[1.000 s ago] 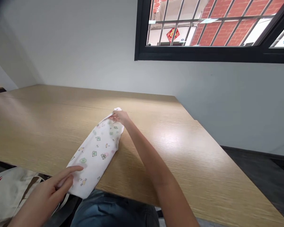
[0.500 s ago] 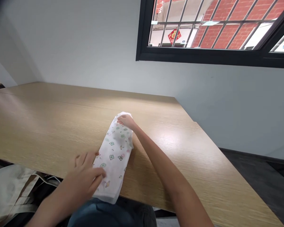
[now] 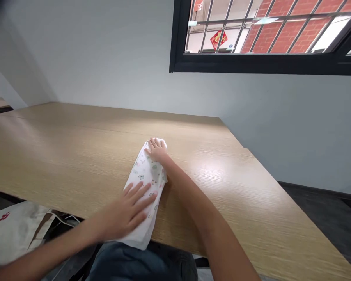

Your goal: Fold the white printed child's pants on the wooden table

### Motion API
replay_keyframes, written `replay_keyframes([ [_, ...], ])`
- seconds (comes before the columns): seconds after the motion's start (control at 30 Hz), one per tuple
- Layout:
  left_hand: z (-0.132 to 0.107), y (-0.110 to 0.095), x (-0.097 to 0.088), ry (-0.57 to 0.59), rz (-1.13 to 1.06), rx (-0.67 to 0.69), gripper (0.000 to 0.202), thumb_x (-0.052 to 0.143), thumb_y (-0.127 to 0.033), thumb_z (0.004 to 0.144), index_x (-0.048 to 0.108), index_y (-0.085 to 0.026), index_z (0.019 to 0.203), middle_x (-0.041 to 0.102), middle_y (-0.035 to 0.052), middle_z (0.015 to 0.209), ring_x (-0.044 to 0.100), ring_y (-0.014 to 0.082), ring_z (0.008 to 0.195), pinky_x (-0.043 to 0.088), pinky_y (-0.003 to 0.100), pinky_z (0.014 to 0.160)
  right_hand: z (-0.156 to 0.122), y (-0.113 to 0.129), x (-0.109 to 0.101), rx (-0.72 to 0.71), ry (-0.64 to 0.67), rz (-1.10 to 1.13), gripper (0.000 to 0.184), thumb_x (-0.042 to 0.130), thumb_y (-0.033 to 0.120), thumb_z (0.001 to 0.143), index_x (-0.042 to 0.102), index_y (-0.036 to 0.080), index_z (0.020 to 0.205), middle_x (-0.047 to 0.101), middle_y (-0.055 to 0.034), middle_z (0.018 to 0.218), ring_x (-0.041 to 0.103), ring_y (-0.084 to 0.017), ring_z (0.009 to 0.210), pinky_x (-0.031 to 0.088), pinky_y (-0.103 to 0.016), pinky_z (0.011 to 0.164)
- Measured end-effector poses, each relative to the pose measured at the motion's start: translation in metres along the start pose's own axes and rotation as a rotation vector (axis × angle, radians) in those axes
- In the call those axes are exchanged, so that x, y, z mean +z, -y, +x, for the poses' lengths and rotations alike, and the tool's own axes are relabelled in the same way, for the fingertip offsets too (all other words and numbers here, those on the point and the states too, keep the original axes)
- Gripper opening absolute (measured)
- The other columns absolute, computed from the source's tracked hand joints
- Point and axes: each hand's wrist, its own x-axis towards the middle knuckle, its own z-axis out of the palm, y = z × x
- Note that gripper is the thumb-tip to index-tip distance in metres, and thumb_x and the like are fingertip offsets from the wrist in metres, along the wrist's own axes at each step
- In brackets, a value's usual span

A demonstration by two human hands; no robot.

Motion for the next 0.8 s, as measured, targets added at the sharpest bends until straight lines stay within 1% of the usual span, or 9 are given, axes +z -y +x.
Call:
replay_keyframes([
  [0.1,-0.045,-0.022,0.006,-0.050,0.103,0.099,0.056,0.034,-0.043,0.090,0.019,-0.023,0.140,0.024,0.0068,0.145,0.024,0.0297,0.132,0.033,0.051,0.100,0.014,-0.001,0.000,0.088,0.013,-0.008,0.058,0.024,0.037,0.092,0.021,0.003,0.139,0.014,-0.0165,0.146,0.011,-0.028,0.134,0.009,-0.047,0.107],
  [0.17,-0.061,-0.026,0.009,-0.103,0.157,0.147,0.063,0.042,-0.043,0.087,0.020,-0.017,0.140,0.029,0.0081,0.142,0.029,0.0302,0.129,0.038,0.048,0.097,0.017,-0.001,-0.003,0.101,0.027,-0.007,0.058,0.024,0.036,0.092,0.020,0.003,0.139,0.014,-0.0161,0.146,0.011,-0.028,0.134,0.009,-0.046,0.107],
  [0.33,-0.064,-0.001,0.003,-0.076,0.145,0.187,0.061,0.042,-0.008,0.082,0.025,-0.025,0.138,0.036,-0.0008,0.139,0.035,0.0216,0.127,0.033,0.045,0.103,-0.002,0.004,-0.016,0.023,0.108,0.026,0.059,0.025,0.037,0.092,0.021,0.001,0.138,0.011,-0.0191,0.146,0.007,-0.030,0.134,0.011,-0.048,0.107],
  [0.4,-0.065,0.014,-0.001,-0.120,0.126,0.156,0.063,0.036,-0.001,0.081,0.027,-0.029,0.137,0.039,-0.0012,0.138,0.036,0.0193,0.127,0.032,0.044,0.105,-0.025,0.012,-0.027,-0.052,0.177,0.057,0.060,0.027,0.041,0.091,0.029,0.001,0.135,0.018,-0.0216,0.144,0.014,-0.032,0.132,0.018,-0.046,0.106],
  [0.5,-0.069,0.031,-0.003,-0.150,0.084,0.160,0.055,0.036,-0.005,0.084,0.036,-0.029,0.133,0.044,-0.0001,0.135,0.037,0.0181,0.126,0.033,0.040,0.105,-0.079,0.030,-0.048,-0.203,0.311,0.120,0.064,0.031,0.056,0.087,0.042,0.010,0.130,0.033,-0.0165,0.139,0.028,-0.029,0.129,0.031,-0.039,0.102],
  [0.53,-0.069,0.035,-0.003,-0.154,0.060,0.182,0.050,0.039,-0.008,0.085,0.040,-0.029,0.130,0.046,0.0000,0.133,0.037,0.0181,0.126,0.034,0.039,0.104,-0.099,0.037,-0.054,-0.267,0.356,0.147,0.066,0.033,0.060,0.085,0.041,0.014,0.131,0.030,-0.0137,0.141,0.024,-0.028,0.130,0.029,-0.038,0.103],
  [0.6,-0.068,0.039,-0.002,-0.188,-0.019,0.245,0.039,0.044,-0.015,0.087,0.048,-0.027,0.123,0.052,0.0008,0.127,0.041,0.0181,0.124,0.034,0.038,0.104,-0.138,0.051,-0.063,-0.412,0.435,0.231,0.080,0.047,0.064,0.076,0.035,0.011,0.135,0.025,-0.0170,0.142,0.018,-0.031,0.132,0.020,-0.043,0.107],
  [0.7,-0.057,0.041,-0.002,-0.250,-0.207,0.272,0.025,0.046,-0.018,0.087,0.057,-0.025,0.109,0.062,0.0011,0.113,0.050,0.0161,0.113,0.034,0.035,0.102,-0.180,0.066,-0.062,-0.597,0.376,0.323,0.095,0.062,0.057,0.068,0.023,0.008,0.139,0.022,-0.0181,0.144,0.016,-0.032,0.132,0.011,-0.045,0.109],
  [0.8,-0.046,0.040,-0.005,-0.327,-0.400,0.151,0.017,0.046,-0.018,0.088,0.060,-0.022,0.096,0.067,0.0001,0.092,0.059,0.0138,0.094,0.040,0.031,0.094,-0.196,0.073,-0.057,-0.545,0.207,0.336,0.064,0.056,0.036,0.078,0.036,0.007,0.132,0.038,-0.0163,0.136,0.030,-0.027,0.127,0.017,-0.040,0.108],
])
